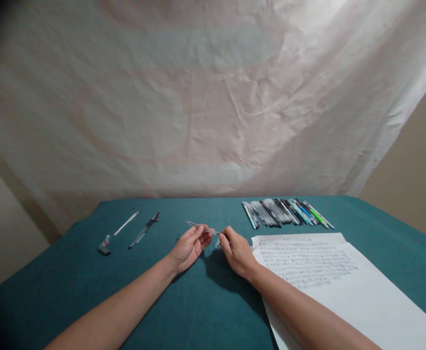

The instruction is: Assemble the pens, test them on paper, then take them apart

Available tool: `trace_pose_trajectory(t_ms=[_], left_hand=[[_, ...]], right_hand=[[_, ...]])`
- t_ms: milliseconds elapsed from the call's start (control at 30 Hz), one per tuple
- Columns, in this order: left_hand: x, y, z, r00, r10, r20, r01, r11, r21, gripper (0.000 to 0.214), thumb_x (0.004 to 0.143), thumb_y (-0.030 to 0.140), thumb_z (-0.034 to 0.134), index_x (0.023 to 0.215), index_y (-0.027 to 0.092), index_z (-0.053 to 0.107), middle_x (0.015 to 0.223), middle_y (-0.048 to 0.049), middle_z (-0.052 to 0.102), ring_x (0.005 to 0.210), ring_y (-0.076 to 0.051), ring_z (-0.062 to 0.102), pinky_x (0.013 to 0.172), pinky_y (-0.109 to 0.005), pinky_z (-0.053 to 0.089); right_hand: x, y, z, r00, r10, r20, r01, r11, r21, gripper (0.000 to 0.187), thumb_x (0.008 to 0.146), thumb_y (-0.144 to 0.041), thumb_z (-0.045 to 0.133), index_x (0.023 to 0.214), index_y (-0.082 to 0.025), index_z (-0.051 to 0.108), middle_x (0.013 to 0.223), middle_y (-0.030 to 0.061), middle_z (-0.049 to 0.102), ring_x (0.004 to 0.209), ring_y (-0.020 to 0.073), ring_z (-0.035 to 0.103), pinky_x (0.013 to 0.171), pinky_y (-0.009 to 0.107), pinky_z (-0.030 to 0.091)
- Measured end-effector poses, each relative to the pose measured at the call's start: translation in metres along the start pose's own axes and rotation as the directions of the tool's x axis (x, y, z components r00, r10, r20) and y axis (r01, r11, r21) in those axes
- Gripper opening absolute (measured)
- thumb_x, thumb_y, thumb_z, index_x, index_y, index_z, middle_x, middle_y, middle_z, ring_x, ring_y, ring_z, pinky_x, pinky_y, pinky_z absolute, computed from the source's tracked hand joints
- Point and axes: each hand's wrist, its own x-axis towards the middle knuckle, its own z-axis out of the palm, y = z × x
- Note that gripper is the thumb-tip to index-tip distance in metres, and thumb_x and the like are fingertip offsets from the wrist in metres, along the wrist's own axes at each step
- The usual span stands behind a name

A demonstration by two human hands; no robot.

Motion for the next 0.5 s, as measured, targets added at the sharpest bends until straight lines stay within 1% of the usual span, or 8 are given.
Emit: trace_pose_trajectory(t_ms=[67,133,167,233,300,333,400,500], left_hand=[[-0.001,0.002,0.003,1.0,-0.029,-0.004,0.029,1.0,-0.012,0.012,0.079,0.023,0.05,0.085,0.013,0.051,0.076,-0.0036,0.059,0.068,-0.008,0.056,0.068,-0.021,0.045],[-0.003,0.005,0.006,0.998,-0.064,0.025,0.065,0.998,0.0,0.013,0.079,0.025,0.05,0.085,0.013,0.052,0.071,-0.0016,0.057,0.06,-0.006,0.053,0.061,-0.018,0.044],[-0.005,0.006,0.009,0.995,-0.084,0.057,0.083,0.996,0.017,0.015,0.078,0.025,0.051,0.085,0.013,0.052,0.069,-0.0007,0.056,0.057,-0.005,0.051,0.058,-0.017,0.042],[-0.009,0.008,0.014,0.983,-0.126,0.132,0.116,0.99,0.083,0.018,0.078,0.028,0.052,0.084,0.012,0.054,0.064,0.0005,0.053,0.051,-0.003,0.047,0.051,-0.014,0.038],[-0.013,0.008,0.019,0.966,-0.182,0.182,0.146,0.97,0.193,0.021,0.076,0.031,0.053,0.081,0.011,0.055,0.059,0.0014,0.051,0.047,-0.003,0.043,0.046,-0.014,0.034],[-0.014,0.007,0.021,0.959,-0.209,0.192,0.156,0.953,0.258,0.022,0.075,0.032,0.055,0.079,0.011,0.055,0.057,0.0019,0.05,0.045,-0.003,0.042,0.045,-0.015,0.032],[-0.017,0.003,0.024,0.948,-0.246,0.203,0.155,0.911,0.382,0.023,0.073,0.034,0.056,0.075,0.011,0.055,0.056,0.0014,0.051,0.043,-0.003,0.041,0.044,-0.015,0.03],[-0.017,-0.001,0.026,0.948,-0.237,0.214,0.103,0.861,0.499,0.026,0.074,0.037,0.053,0.072,0.011,0.054,0.06,-0.0011,0.055,0.044,-0.004,0.042,0.043,-0.016,0.03]], right_hand=[[-0.001,-0.002,-0.001,0.999,-0.038,0.027,0.036,0.998,0.047,0.027,0.087,-0.032,0.027,0.072,-0.02,0.046,0.061,-0.0009,0.053,0.057,0.0109,0.049,0.058,0.021,0.037],[-0.001,-0.003,-0.002,0.997,-0.07,0.027,0.068,0.995,0.079,0.027,0.088,-0.029,0.025,0.076,-0.019,0.047,0.063,-0.0005,0.054,0.058,0.0104,0.05,0.059,0.021,0.038],[0.0,-0.003,-0.003,0.997,-0.08,0.013,0.079,0.993,0.088,0.024,0.088,-0.027,0.026,0.083,-0.019,0.048,0.065,-0.0004,0.054,0.058,0.0102,0.05,0.06,0.021,0.039],[0.001,-0.003,-0.004,0.994,-0.111,-0.007,0.111,0.99,0.092,0.023,0.086,-0.023,0.028,0.102,-0.019,0.045,0.075,0.0006,0.057,0.059,0.0095,0.051,0.061,0.022,0.04],[0.004,-0.001,-0.006,0.985,-0.174,0.002,0.173,0.983,0.067,0.035,0.084,-0.017,0.03,0.118,-0.021,0.036,0.088,0.0025,0.057,0.065,0.0093,0.053,0.065,0.022,0.042],[0.005,-0.001,-0.007,0.977,-0.212,0.023,0.211,0.977,0.043,0.039,0.083,-0.014,0.031,0.121,-0.022,0.034,0.094,0.0033,0.057,0.069,0.0097,0.054,0.067,0.022,0.042],[0.006,-0.001,-0.009,0.959,-0.273,0.077,0.275,0.961,-0.015,0.041,0.081,-0.012,0.033,0.12,-0.024,0.039,0.099,0.0041,0.056,0.078,0.0112,0.055,0.07,0.023,0.042],[0.007,-0.001,-0.011,0.946,-0.305,0.113,0.315,0.945,-0.092,0.036,0.08,-0.013,0.038,0.113,-0.024,0.048,0.098,0.0041,0.057,0.083,0.0124,0.055,0.071,0.022,0.041]])
